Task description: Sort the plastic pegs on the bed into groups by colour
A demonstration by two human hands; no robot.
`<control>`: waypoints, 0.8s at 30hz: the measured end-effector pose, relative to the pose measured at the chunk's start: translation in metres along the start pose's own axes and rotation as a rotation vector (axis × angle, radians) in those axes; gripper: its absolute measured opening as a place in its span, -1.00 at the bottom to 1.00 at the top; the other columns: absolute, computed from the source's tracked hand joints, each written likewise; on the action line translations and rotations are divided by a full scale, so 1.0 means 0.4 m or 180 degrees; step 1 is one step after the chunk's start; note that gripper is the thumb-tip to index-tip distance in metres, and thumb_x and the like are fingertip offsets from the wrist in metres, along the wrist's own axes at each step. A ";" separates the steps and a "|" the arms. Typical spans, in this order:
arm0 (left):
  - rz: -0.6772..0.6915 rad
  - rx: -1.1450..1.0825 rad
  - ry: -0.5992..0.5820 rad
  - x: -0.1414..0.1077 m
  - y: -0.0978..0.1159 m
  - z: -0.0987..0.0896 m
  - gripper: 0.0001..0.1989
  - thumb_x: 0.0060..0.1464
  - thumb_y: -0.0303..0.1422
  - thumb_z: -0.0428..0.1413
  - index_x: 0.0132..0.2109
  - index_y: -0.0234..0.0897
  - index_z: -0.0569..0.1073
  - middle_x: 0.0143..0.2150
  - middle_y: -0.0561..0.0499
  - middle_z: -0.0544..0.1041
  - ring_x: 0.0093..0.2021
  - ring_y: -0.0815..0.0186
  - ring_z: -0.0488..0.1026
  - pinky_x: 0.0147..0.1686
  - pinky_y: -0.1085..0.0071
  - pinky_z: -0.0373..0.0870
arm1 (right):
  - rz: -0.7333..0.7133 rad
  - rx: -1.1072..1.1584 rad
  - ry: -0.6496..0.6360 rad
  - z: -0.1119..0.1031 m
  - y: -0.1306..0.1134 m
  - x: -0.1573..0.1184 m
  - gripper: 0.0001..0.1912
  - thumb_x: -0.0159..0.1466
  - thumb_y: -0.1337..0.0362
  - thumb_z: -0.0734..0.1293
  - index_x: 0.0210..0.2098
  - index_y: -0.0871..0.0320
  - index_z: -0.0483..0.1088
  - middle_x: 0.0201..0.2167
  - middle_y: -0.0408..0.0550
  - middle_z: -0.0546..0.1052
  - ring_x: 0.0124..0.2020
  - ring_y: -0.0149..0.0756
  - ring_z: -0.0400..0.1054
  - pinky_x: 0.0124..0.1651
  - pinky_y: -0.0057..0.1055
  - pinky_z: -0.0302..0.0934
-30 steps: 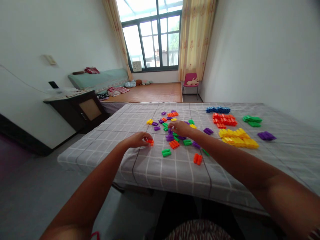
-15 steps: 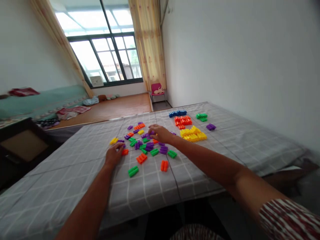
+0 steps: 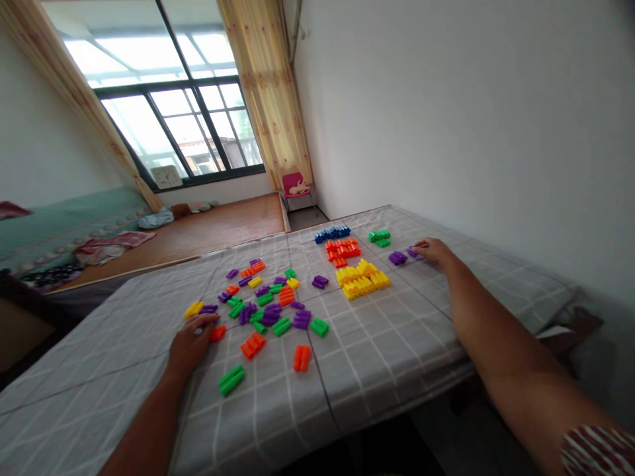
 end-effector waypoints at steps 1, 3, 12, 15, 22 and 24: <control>-0.0009 0.0006 -0.0007 0.000 -0.001 -0.001 -0.62 -0.04 -0.12 0.01 -0.20 -0.22 0.57 -0.09 -0.11 0.58 0.00 0.10 0.48 0.10 0.13 0.36 | 0.0005 0.0044 -0.0154 0.012 0.011 -0.001 -0.70 0.03 0.16 0.42 -0.30 0.22 0.49 -0.36 0.01 0.59 -0.33 -0.24 0.45 -0.29 -0.40 0.28; -0.0005 0.0022 -0.0005 -0.001 -0.001 -0.003 -0.62 -0.04 -0.12 0.00 -0.20 -0.22 0.56 -0.09 -0.11 0.58 0.00 0.10 0.47 0.10 0.12 0.36 | -0.0041 0.0161 -0.0435 0.035 0.007 -0.006 -0.64 0.06 0.10 0.41 -0.24 0.22 0.50 -0.38 -0.01 0.58 -0.38 -0.28 0.43 -0.35 -0.44 0.26; 0.0037 0.0144 -0.0016 -0.004 0.005 -0.006 -0.62 -0.02 -0.10 -0.01 -0.22 -0.21 0.56 -0.08 -0.11 0.57 -0.01 0.09 0.48 0.10 0.12 0.36 | -0.0176 0.0298 -0.0642 0.009 -0.030 -0.036 -0.36 0.05 -0.20 0.36 -0.09 0.17 0.48 -0.17 0.03 0.56 -0.24 -0.23 0.43 -0.18 -0.37 0.28; 0.0057 0.0183 -0.0032 -0.003 0.007 -0.006 -0.62 -0.02 -0.11 -0.01 -0.21 -0.21 0.56 -0.10 -0.11 0.57 -0.02 0.10 0.48 0.09 0.13 0.38 | -0.0332 0.0386 -0.0731 0.020 -0.039 -0.046 -0.26 -0.07 -0.14 0.46 0.00 0.14 0.43 -0.01 0.08 0.51 -0.11 -0.17 0.41 -0.06 -0.32 0.27; 0.0002 0.0274 -0.0031 -0.007 0.015 -0.005 -0.61 -0.02 -0.10 -0.02 -0.22 -0.21 0.57 -0.08 -0.11 0.57 -0.01 0.08 0.48 0.06 0.13 0.40 | -0.0590 0.0279 -0.0585 0.063 -0.066 -0.046 -0.39 -0.06 -0.07 0.47 -0.09 0.15 0.46 -0.08 0.03 0.53 -0.18 -0.19 0.41 -0.12 -0.32 0.28; -0.0004 0.0255 -0.0017 -0.008 0.017 -0.004 -0.61 -0.02 -0.10 -0.02 -0.23 -0.20 0.57 -0.07 -0.11 0.57 -0.02 0.08 0.49 0.05 0.13 0.41 | -0.0625 0.0228 -0.0501 0.067 -0.072 -0.046 -0.41 -0.05 -0.04 0.47 -0.11 0.16 0.47 -0.09 0.03 0.54 -0.25 -0.23 0.41 -0.18 -0.34 0.29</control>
Point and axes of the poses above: each hand's wrist, its own x-axis towards the middle knuckle, its own z-axis out of the palm, y = z × x, the point moved 4 cm from there along x, towards the middle knuckle
